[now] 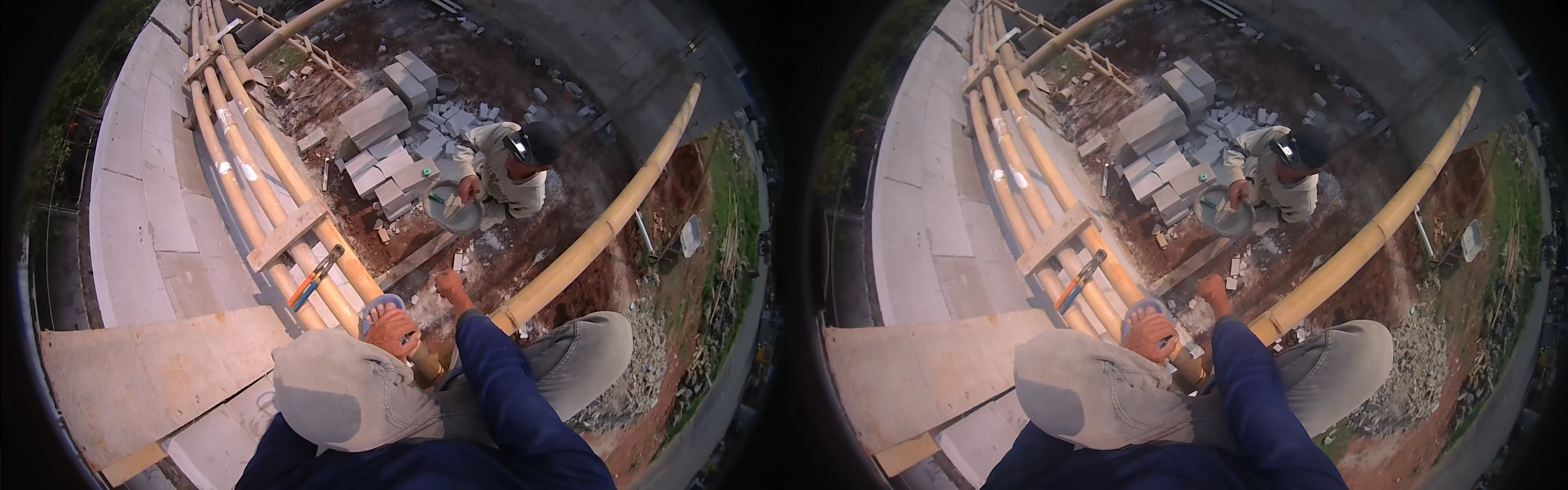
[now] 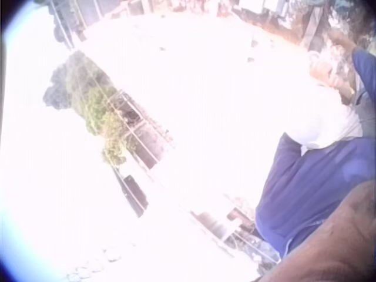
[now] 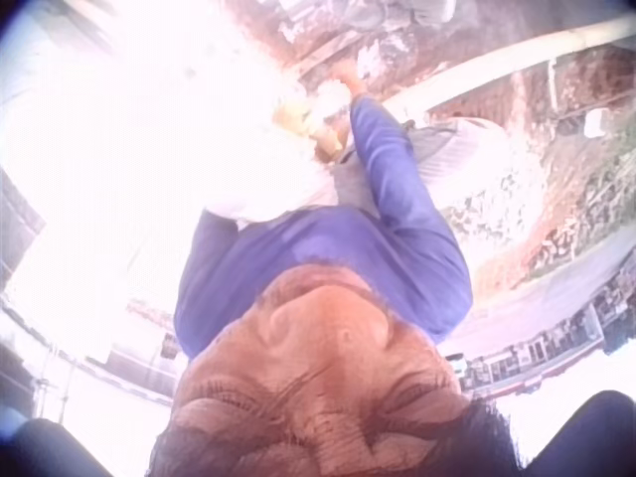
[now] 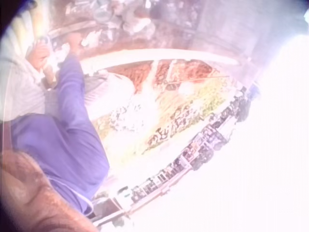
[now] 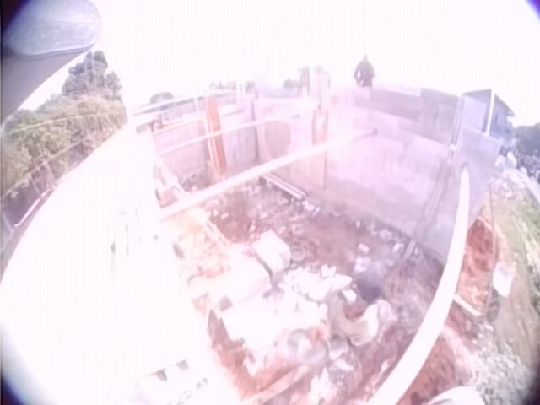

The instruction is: The person scoops cement from a metal pan using a trowel and applies it to a white wall surface. The person then places rectangular white blocks onto the wall, aligning them with a string line. The person continues to apply cement and place blocks along the wall.

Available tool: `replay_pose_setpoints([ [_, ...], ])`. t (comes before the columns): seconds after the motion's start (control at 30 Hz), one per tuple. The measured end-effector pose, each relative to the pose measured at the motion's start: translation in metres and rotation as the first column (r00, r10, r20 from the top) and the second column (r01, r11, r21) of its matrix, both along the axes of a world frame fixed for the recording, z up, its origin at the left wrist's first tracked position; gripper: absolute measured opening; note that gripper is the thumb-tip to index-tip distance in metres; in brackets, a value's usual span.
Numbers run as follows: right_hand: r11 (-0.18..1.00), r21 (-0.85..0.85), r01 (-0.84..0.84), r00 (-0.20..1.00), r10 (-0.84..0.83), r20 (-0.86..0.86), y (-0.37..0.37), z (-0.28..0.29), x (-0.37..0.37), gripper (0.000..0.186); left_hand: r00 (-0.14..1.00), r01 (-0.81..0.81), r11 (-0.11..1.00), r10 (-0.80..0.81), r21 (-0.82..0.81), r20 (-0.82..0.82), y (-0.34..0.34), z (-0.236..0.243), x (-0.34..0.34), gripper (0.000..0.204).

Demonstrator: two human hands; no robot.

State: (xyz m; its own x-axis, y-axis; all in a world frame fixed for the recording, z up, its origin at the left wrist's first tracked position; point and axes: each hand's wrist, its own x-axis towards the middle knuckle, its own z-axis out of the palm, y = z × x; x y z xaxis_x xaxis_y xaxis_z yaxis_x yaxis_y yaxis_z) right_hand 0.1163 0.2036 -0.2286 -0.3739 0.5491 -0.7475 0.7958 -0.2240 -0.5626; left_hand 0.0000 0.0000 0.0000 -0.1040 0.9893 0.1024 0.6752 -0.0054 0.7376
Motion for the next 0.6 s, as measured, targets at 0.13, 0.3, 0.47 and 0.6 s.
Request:
replay_pose_setpoints([
  [0.13,0.715,-0.204,0.668,0.716,-0.693,-0.083,0.029,0.003,-0.018,0.053,0.998,-0.052,0.999,0.052,-0.004,-0.018,-0.007,0.0,0.003,0.013],
  [0.3,0.597,0.17,0.784,0.621,-0.759,-0.197,0.092,0.0,-0.04,0.082,0.999,-0.006,0.999,0.008,-0.043,0.039,-0.002,0.005,-0.001,0.014],
  [0.47,0.604,-0.54,0.586,0.416,-0.796,-0.44,0.126,-0.001,-0.02,0.055,0.982,-0.033,0.989,0.059,-0.147,0.178,0.016,0.008,-0.008,0.018],
  [0.6,0.634,-0.336,0.697,0.503,-0.766,-0.402,0.105,0.042,-0.018,0.026,0.993,-0.106,0.972,0.094,-0.211,-0.066,0.101,-0.03,-0.046,0.026],
])
